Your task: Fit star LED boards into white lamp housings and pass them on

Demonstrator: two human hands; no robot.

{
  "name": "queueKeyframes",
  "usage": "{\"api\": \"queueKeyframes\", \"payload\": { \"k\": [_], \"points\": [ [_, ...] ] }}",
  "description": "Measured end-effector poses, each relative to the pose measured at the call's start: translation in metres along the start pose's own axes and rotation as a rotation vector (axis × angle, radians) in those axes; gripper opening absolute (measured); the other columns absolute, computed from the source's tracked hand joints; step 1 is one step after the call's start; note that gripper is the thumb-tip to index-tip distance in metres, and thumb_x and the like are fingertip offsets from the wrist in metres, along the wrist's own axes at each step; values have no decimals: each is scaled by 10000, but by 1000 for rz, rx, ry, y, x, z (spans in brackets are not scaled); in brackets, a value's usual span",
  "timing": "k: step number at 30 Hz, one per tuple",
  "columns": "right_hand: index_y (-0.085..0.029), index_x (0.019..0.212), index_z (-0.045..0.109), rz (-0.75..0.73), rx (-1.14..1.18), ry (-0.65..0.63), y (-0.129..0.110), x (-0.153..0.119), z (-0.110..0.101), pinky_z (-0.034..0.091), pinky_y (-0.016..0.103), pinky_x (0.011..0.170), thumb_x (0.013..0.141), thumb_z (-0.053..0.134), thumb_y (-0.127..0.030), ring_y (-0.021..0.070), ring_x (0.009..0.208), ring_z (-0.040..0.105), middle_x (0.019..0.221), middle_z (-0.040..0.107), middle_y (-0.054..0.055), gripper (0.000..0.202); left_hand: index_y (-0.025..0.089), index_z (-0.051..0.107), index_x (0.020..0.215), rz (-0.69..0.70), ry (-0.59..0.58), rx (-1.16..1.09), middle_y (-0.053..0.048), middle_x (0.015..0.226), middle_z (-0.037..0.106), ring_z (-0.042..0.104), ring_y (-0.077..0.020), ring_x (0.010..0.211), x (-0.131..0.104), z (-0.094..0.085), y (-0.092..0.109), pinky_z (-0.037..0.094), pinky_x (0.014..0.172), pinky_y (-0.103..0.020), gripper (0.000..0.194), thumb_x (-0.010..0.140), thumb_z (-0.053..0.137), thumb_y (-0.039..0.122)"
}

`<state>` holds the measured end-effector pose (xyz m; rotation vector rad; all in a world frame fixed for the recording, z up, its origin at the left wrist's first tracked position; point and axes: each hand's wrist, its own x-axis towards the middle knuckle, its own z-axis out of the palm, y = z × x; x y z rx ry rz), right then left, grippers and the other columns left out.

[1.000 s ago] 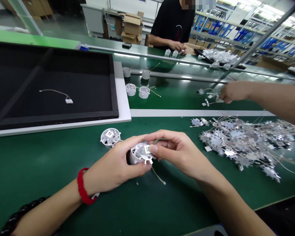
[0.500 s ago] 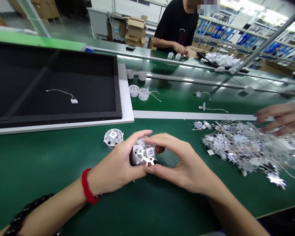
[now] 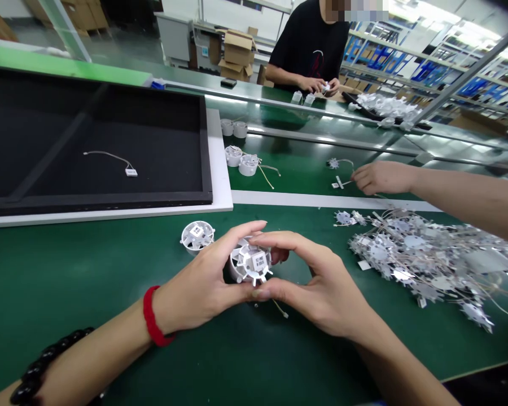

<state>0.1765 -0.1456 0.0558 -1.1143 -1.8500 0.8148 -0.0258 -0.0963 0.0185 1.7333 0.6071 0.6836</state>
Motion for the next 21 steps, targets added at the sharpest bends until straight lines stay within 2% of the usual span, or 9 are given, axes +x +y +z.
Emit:
{"api": "queueKeyframes", "payload": {
  "k": [8, 12, 18, 21],
  "points": [
    [-278, 1195, 681, 95, 87, -2, 0, 0, -4, 517, 234, 791, 813, 813, -196, 126, 842, 606, 1009, 712, -29, 412, 465, 410, 1418, -59, 13, -88, 68, 1160, 676, 690, -180, 934, -1, 0, 1, 574, 803, -282, 732, 834, 820, 302],
    [-282, 1182, 691, 124, 120, -8, 0, 0, -3, 522, 251, 764, 825, 808, -230, 137, 816, 604, 920, 687, -26, 379, 439, 400, 1425, -72, 6, -82, 58, 1175, 682, 686, -202, 1010, 1, 0, 2, 566, 886, -325, 734, 835, 821, 322],
    [-246, 1212, 671, 29, 40, 67, 1, 2, 3, 539, 249, 730, 825, 795, -170, 132, 764, 602, 928, 707, -11, 413, 379, 359, 1477, -24, 21, 9, 23, 1322, 648, 657, -221, 1142, 1, 0, 3, 534, 1009, -344, 793, 833, 823, 376],
    [-245, 1210, 665, -23, 10, 38, 1, 2, 3, 560, 260, 757, 842, 772, -157, 141, 827, 644, 1067, 735, 15, 394, 367, 309, 1516, -19, 8, 10, -14, 1408, 609, 637, -244, 1221, -1, 0, 3, 530, 1038, -351, 839, 846, 813, 327]
  ]
}}
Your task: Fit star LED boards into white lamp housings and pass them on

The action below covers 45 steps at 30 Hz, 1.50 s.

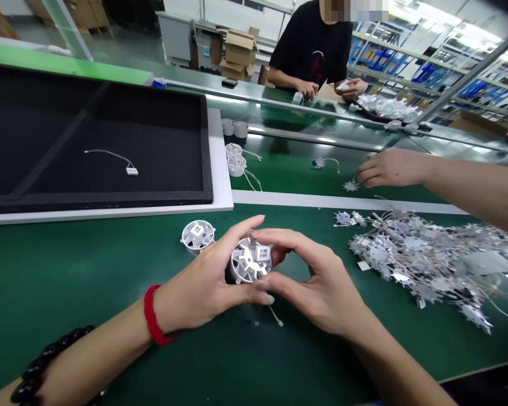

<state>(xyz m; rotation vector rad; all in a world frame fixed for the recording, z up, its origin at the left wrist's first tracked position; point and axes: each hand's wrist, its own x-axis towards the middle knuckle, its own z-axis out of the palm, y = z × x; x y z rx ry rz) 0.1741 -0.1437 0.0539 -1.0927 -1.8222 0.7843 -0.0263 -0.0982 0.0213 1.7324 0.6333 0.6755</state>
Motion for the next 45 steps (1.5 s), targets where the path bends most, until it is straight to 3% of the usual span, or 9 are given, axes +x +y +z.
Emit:
{"api": "queueKeyframes", "payload": {
  "k": [3, 7, 16, 22, 27, 36, 38, 41, 45],
  "points": [
    [-257, 1229, 650, -29, -35, -53, 1, 0, -4, 569, 309, 844, 864, 747, -168, 177, 985, 677, 1251, 711, 43, 387, 363, 316, 1522, 16, -13, -30, -49, 1501, 536, 605, -273, 1285, 0, 1, -2, 528, 1055, -364, 831, 855, 805, 278],
    [-261, 1250, 631, -26, -130, -104, -1, -1, -7, 539, 382, 948, 890, 734, -205, 222, 1117, 676, 1264, 714, 54, 378, 342, 361, 1508, 38, 16, -25, -64, 1479, 559, 603, -299, 1287, 1, 2, -6, 526, 1063, -389, 858, 806, 853, 309],
    [-213, 1230, 593, -92, -360, -88, -4, -2, -6, 531, 342, 784, 917, 721, -282, 201, 929, 701, 1146, 751, 49, 345, 398, 417, 1471, 152, 100, 87, 4, 1349, 645, 673, -227, 1131, -1, 3, -9, 542, 983, -303, 826, 785, 875, 349],
    [-231, 1237, 577, -82, -275, -29, -10, -6, -7, 521, 320, 821, 885, 766, -298, 187, 969, 684, 1129, 744, 27, 405, 441, 501, 1420, 171, 131, -45, 15, 1328, 651, 653, -237, 1148, -2, 5, -7, 519, 1025, -323, 809, 731, 914, 348],
    [-256, 1202, 596, -19, -206, 10, -16, -6, -6, 538, 329, 821, 848, 789, -273, 194, 958, 668, 1101, 740, 20, 403, 390, 568, 1380, 112, 182, -103, -20, 1299, 665, 647, -264, 1148, -4, 7, -6, 521, 1033, -357, 767, 705, 930, 342],
    [-249, 1154, 623, -27, -143, 46, -14, -5, -4, 519, 338, 912, 884, 740, -218, 192, 1063, 662, 1173, 730, 22, 296, 464, 595, 1332, 187, 170, -140, 27, 1282, 683, 665, -212, 1113, 2, 6, 0, 534, 980, -291, 720, 706, 928, 338],
    [-234, 1113, 638, 11, -49, 93, -13, -4, -6, 517, 302, 917, 889, 735, -243, 176, 1084, 658, 1171, 725, 20, 243, 485, 619, 1296, 161, 159, -136, 52, 1272, 682, 643, -197, 1143, 3, 6, 3, 508, 1002, -261, 667, 714, 920, 363],
    [-211, 960, 672, 158, 24, 136, -13, -1, -10, 525, 252, 761, 949, 647, -314, 141, 857, 672, 925, 734, -2, 106, 448, 675, 1229, 75, 186, -158, 50, 1183, 698, 669, -159, 1015, 4, 4, 5, 540, 880, -195, 569, 717, 915, 380],
    [-195, 810, 694, 368, 60, -93, -15, 0, -10, 443, 229, 558, 933, 645, -407, 115, 641, 595, 740, 692, -21, 250, 416, 646, 1273, -29, 194, -320, 37, 1127, 727, 704, -146, 963, 5, 2, 4, 568, 841, -191, 542, 788, 875, 342]
  ]
}}
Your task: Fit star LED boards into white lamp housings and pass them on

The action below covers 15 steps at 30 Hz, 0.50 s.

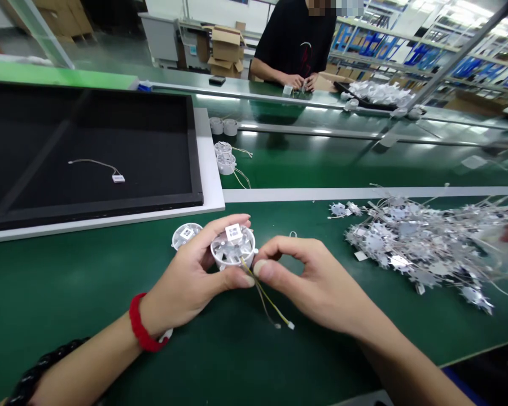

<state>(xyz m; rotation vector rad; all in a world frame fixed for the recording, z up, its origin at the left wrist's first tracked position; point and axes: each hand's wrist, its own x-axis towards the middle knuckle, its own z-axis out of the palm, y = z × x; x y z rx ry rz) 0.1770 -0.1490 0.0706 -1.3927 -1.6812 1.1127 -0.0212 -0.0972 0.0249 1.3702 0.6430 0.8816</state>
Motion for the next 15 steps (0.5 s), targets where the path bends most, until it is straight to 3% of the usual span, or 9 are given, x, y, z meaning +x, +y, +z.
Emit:
{"api": "queueKeyframes", "payload": {
  "k": [4, 8, 13, 15],
  "points": [
    [-192, 791, 691, 76, -6, -64, 2, 1, 7, 391, 225, 508, 883, 709, -433, 103, 587, 531, 692, 649, -35, 258, 317, 611, 1337, -25, 19, -103, -33, 1332, 669, 684, -195, 1133, 3, -2, -1, 567, 931, -232, 556, 835, 821, 433],
    [-185, 774, 726, 14, -5, -39, 4, 4, 9, 422, 240, 552, 957, 615, -375, 130, 655, 601, 742, 724, -3, 286, 250, 601, 1354, -52, 13, -116, -83, 1255, 709, 700, -227, 1107, 5, -2, 0, 596, 892, -274, 578, 857, 786, 478],
    [-186, 681, 701, -54, -89, -7, 4, 2, 8, 380, 229, 507, 1001, 529, -343, 99, 544, 555, 627, 689, -20, 396, 277, 650, 1307, -82, 34, -218, -47, 1244, 718, 672, -207, 1158, 5, -3, -5, 555, 948, -244, 548, 822, 826, 461],
    [-191, 734, 704, -78, -134, 36, 4, 1, 9, 397, 227, 526, 989, 552, -333, 103, 560, 585, 633, 691, -26, 329, 289, 656, 1302, -93, 47, -253, -37, 1265, 710, 660, -203, 1176, 5, -4, -6, 545, 953, -234, 540, 821, 825, 466]
  ]
}}
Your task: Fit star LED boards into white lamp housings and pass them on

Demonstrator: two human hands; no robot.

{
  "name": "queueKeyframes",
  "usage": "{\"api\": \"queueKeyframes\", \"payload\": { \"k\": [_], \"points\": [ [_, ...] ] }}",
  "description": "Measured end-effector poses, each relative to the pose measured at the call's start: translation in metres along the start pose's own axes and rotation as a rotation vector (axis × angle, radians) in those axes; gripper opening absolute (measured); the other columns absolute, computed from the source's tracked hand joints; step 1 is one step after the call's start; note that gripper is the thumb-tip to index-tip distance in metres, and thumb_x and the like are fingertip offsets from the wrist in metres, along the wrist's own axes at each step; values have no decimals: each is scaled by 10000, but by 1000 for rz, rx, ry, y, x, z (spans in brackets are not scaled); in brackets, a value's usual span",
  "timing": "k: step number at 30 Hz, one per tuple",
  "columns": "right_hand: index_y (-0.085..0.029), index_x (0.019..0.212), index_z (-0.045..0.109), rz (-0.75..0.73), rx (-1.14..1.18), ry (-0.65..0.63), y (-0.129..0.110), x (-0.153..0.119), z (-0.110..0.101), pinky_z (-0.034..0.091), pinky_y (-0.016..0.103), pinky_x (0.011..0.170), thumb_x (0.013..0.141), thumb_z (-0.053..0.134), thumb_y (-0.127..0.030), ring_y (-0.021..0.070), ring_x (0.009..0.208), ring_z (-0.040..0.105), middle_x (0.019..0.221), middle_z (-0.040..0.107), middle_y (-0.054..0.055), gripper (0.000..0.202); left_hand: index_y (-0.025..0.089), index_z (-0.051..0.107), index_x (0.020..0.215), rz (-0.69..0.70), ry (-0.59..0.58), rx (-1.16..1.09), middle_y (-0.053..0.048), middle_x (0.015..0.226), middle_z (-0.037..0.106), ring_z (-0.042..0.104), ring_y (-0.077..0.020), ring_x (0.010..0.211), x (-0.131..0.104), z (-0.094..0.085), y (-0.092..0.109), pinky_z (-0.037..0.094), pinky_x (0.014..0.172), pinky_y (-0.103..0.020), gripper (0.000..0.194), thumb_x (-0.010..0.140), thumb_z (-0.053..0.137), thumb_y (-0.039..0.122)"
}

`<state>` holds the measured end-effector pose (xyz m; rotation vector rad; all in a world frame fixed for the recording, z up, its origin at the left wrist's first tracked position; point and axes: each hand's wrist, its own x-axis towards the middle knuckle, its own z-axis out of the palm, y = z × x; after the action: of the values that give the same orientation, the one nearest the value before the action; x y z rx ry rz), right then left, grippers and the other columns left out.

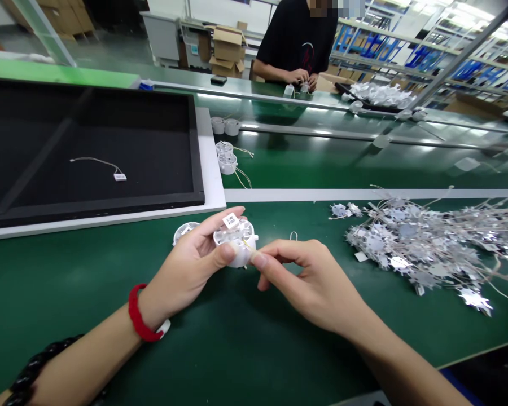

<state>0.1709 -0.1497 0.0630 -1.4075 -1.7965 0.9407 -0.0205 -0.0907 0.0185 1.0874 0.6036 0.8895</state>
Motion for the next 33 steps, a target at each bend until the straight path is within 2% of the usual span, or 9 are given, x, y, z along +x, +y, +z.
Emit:
{"api": "queueKeyframes", "payload": {
  "k": [4, 9, 13, 16, 19, 22, 26, 30, 33],
  "points": [
    [-200, 939, 718, -98, -139, 135, 5, 0, 3, 436, 235, 557, 957, 616, -285, 116, 562, 630, 632, 692, -41, 134, 266, 653, 1307, -23, 44, 8, -53, 1283, 697, 649, -235, 1186, 0, 0, 1, 546, 958, -271, 568, 811, 830, 480],
    [-164, 1039, 688, -507, -606, 333, 14, 3, 5, 474, 314, 663, 940, 624, -182, 182, 728, 691, 868, 767, 56, 119, 231, 638, 1328, -45, 79, 46, -63, 1243, 714, 642, -253, 1187, 1, 1, 3, 543, 967, -290, 603, 819, 818, 499],
    [-196, 967, 695, -669, -923, 418, 13, 5, 3, 453, 339, 703, 904, 651, -106, 193, 770, 661, 875, 761, 46, 119, 217, 621, 1348, -72, 119, 87, -57, 1258, 714, 635, -250, 1204, 1, 2, 4, 522, 998, -285, 630, 825, 808, 515],
    [-178, 889, 687, -724, -938, 472, 12, 6, 3, 455, 343, 695, 892, 678, -96, 186, 731, 644, 796, 749, 27, 83, 202, 615, 1349, -82, 144, 91, -53, 1251, 718, 640, -235, 1197, 2, 2, 3, 533, 983, -262, 649, 816, 815, 515],
    [-176, 849, 662, -713, -843, 481, 13, 7, 4, 459, 339, 685, 895, 686, -100, 177, 709, 642, 790, 756, 26, 92, 201, 622, 1334, -59, 150, 121, -40, 1219, 730, 662, -202, 1148, 3, 3, 1, 555, 935, -221, 630, 811, 827, 486],
    [-181, 850, 642, -656, -648, 471, 15, 6, 6, 478, 315, 680, 911, 653, -86, 168, 720, 661, 814, 763, 31, 113, 212, 641, 1309, -18, 117, 174, -25, 1132, 751, 699, -178, 1036, 3, 4, -1, 590, 856, -208, 603, 798, 842, 458],
    [-171, 888, 653, -494, -372, 417, 14, 3, 9, 522, 271, 716, 944, 599, -109, 147, 762, 704, 848, 770, 27, 99, 235, 688, 1243, 54, 94, 176, -2, 1058, 761, 714, -149, 959, 2, 7, 0, 599, 814, -181, 515, 795, 848, 433],
    [-173, 841, 651, -307, -212, 419, 9, 3, 11, 509, 199, 616, 959, 579, -170, 109, 687, 706, 778, 756, 6, 138, 263, 708, 1210, 87, 85, 127, 14, 1060, 773, 722, -129, 964, 1, 8, 1, 589, 817, -146, 458, 797, 858, 390],
    [-178, 789, 637, -223, -140, 395, 7, 3, 13, 496, 179, 568, 943, 585, -179, 101, 652, 700, 736, 747, -5, 163, 282, 721, 1191, 75, 71, 56, 24, 1061, 780, 725, -118, 975, 2, 6, 1, 581, 829, -131, 413, 810, 853, 368]
  ]
}}
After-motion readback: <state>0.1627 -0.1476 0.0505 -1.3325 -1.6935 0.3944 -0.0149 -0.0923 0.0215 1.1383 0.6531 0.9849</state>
